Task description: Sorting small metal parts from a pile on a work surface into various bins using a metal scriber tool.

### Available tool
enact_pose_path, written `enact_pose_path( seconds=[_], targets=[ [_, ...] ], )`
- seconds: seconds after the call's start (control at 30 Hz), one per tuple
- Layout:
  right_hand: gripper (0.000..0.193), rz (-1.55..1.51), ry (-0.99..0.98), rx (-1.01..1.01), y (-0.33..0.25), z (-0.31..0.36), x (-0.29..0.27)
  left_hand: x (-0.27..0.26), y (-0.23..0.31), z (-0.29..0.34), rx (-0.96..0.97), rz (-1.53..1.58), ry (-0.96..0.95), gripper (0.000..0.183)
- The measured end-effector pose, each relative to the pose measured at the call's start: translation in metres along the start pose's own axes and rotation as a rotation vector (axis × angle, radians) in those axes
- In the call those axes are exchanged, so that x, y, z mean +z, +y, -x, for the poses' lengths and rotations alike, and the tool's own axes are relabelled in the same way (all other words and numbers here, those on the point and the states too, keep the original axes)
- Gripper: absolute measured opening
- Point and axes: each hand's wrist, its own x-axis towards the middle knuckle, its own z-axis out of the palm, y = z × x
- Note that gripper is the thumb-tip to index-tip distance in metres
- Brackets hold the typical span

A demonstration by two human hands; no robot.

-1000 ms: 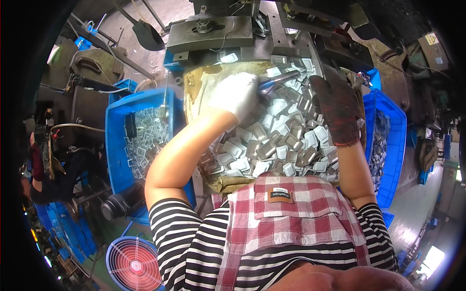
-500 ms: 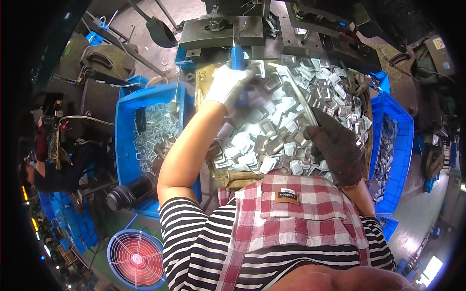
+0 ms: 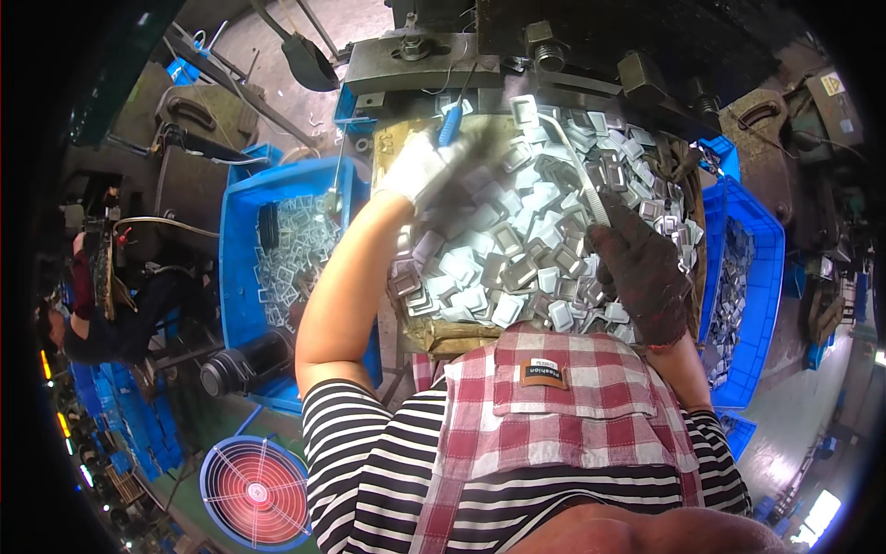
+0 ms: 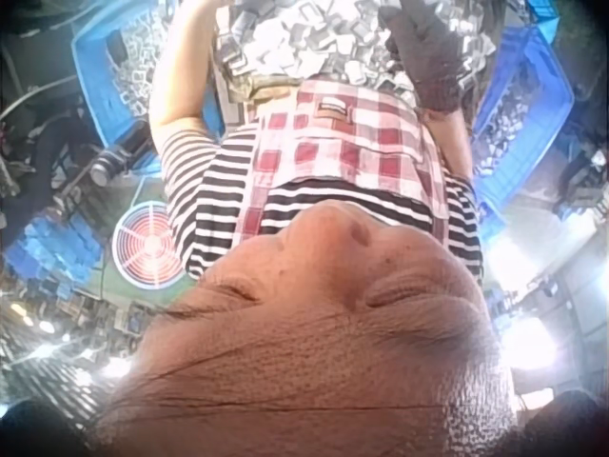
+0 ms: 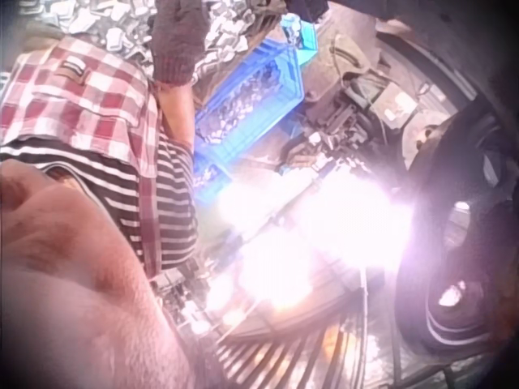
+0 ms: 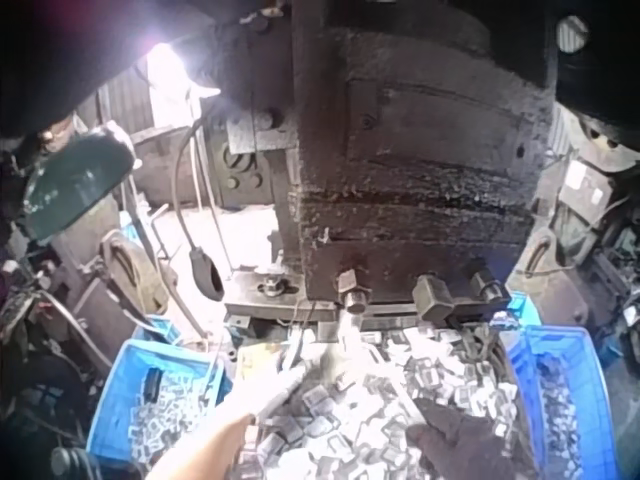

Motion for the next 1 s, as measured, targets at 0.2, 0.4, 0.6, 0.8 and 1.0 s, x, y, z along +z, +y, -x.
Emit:
enact_pose_path(
  seconds=[0.2, 0.4, 0.6, 0.8, 1.0],
  targets=[
    [0.038, -0.036, 0.179, -0.018, 0.018, -0.009, -0.019, -0.018, 0.046, -0.006, 0.14, -0.602, -0.14, 0.047],
    [0.034, -0.023, 0.281, -0.054, 0.003, -0.018, -0.034, -0.02, 0.093, -0.044, 0.35, -0.783, -0.062, 0.039],
    [0.03, 0.17, 0.29, -0.342, 0.009, -0.048, -0.034, 0.006, 0.124, -0.066, 0.171, -0.82, -0.152, 0.031],
    [0.029, -0.055, 0.29, -0.117, -0.013, -0.065, -0.013, 0.039, 0.069, -0.031, 0.251, -0.391, 0.154, 0.036],
    [0.035, 0.348, 0.289, -0.36, 0.017, -0.084, -0.013, 0.049, 0.031, -0.013, 0.326, -0.441, -0.011, 0.037]
  ],
)
